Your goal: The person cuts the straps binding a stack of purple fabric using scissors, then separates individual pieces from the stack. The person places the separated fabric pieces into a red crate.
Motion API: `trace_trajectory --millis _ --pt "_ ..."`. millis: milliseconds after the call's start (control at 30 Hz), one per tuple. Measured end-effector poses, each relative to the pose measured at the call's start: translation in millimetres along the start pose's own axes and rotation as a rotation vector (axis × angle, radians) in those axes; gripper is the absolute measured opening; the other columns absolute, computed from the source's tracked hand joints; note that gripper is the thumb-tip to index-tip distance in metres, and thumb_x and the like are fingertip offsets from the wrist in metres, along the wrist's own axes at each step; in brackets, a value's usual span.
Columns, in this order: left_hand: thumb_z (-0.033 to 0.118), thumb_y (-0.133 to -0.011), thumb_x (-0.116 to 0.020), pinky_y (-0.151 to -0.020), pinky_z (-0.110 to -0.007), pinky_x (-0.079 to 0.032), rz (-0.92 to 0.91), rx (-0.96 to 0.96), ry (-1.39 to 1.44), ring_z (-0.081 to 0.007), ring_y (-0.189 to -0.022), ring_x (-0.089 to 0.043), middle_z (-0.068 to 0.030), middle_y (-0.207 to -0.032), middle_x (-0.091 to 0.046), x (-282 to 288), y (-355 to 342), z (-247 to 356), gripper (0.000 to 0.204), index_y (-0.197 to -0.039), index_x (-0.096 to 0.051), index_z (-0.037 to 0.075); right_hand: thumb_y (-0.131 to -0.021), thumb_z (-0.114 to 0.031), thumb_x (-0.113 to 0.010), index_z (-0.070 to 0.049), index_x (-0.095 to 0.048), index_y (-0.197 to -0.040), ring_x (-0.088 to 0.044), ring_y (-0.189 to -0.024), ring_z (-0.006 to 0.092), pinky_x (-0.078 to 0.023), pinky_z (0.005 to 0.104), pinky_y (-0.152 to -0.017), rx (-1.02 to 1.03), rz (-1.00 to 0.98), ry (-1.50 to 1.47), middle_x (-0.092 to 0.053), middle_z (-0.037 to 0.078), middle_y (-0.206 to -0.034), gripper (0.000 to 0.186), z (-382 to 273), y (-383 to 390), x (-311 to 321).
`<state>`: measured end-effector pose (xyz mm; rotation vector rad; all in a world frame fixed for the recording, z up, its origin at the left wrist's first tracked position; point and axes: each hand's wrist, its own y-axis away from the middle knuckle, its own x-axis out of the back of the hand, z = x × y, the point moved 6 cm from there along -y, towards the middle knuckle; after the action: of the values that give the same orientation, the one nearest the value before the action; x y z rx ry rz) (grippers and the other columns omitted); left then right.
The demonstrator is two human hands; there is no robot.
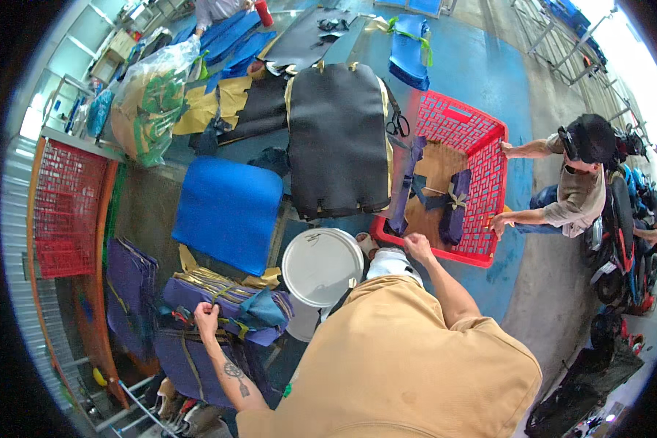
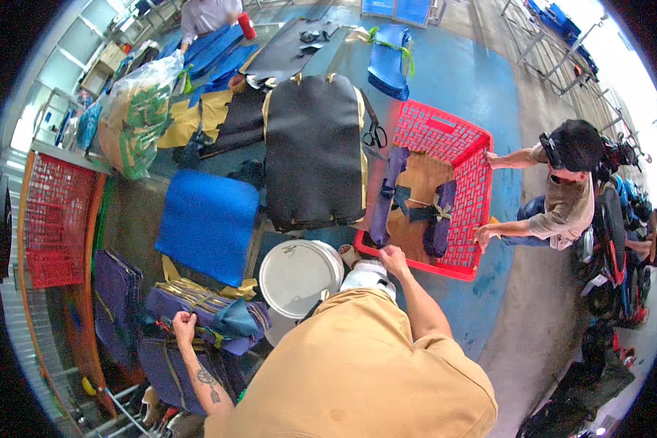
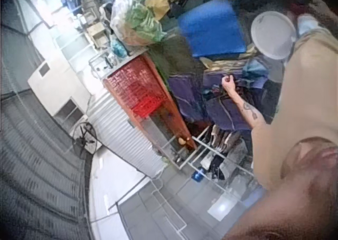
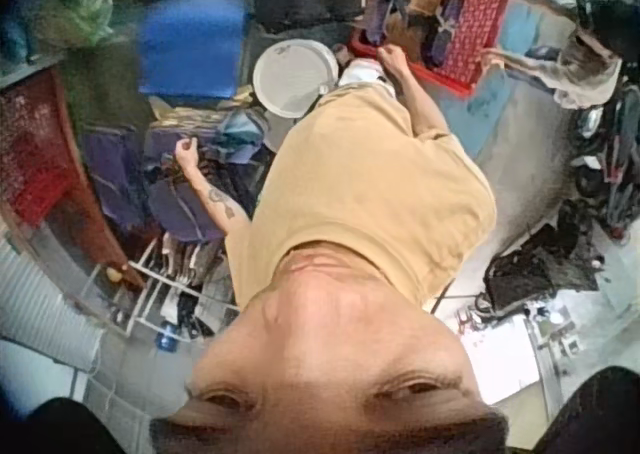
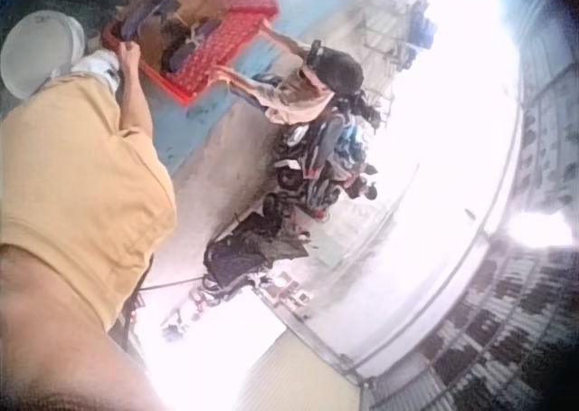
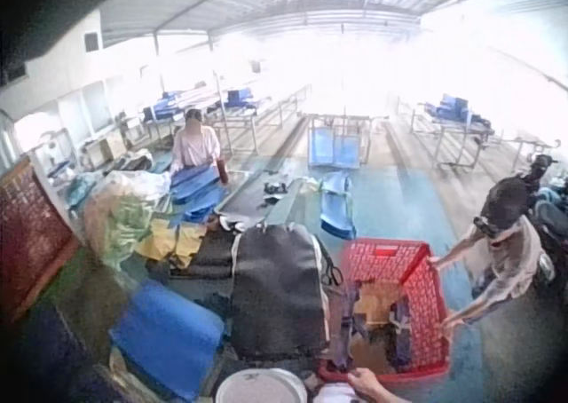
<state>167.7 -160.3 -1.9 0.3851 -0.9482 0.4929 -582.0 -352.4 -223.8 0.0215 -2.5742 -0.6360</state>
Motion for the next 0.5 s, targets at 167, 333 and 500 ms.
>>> trace_trajectory --millis 167,333,500 --pt "0.009 -0.080 -0.080 -0.062 -0.034 -0.047 -0.060 0.071 0.016 -0.0142 -0.066 -0.052 -0.0027 -0.071 -0.057 28 17 -50 0.022 -0.080 -0.059 0.003 -0.100 -0.022 -0.061 0.000 -0.070 -0.092 -0.064 -0.067 0.0146 -0.052 0.0318 -0.064 0.194 -0.016 -0.323 -0.068 0.005 -0.076 0.025 -100 -56 3" --pt "0.030 -0.086 -0.076 -0.071 -0.039 -0.051 0.017 0.121 -0.144 -0.0258 -0.076 -0.064 -0.0129 -0.083 -0.067 2 -8 13 0.030 -0.091 -0.064 0.003 -0.097 -0.013 -0.062 -0.001 -0.066 -0.084 -0.055 -0.070 0.0120 -0.047 0.0307 -0.065 0.322 0.080 -0.354 -0.062 0.000 -0.075 0.018 -136 -136 73" --pt "0.018 -0.086 -0.075 -0.083 -0.042 -0.052 0.449 0.266 -0.205 -0.0317 -0.089 -0.066 -0.0116 -0.093 -0.070 -8 42 13 0.018 -0.096 -0.067 0.005 -0.096 -0.032 -0.066 -0.001 -0.072 -0.106 -0.069 -0.087 0.0258 -0.054 0.0379 -0.083 0.364 0.314 0.207 -0.074 0.013 -0.096 0.034 -164 -278 94"
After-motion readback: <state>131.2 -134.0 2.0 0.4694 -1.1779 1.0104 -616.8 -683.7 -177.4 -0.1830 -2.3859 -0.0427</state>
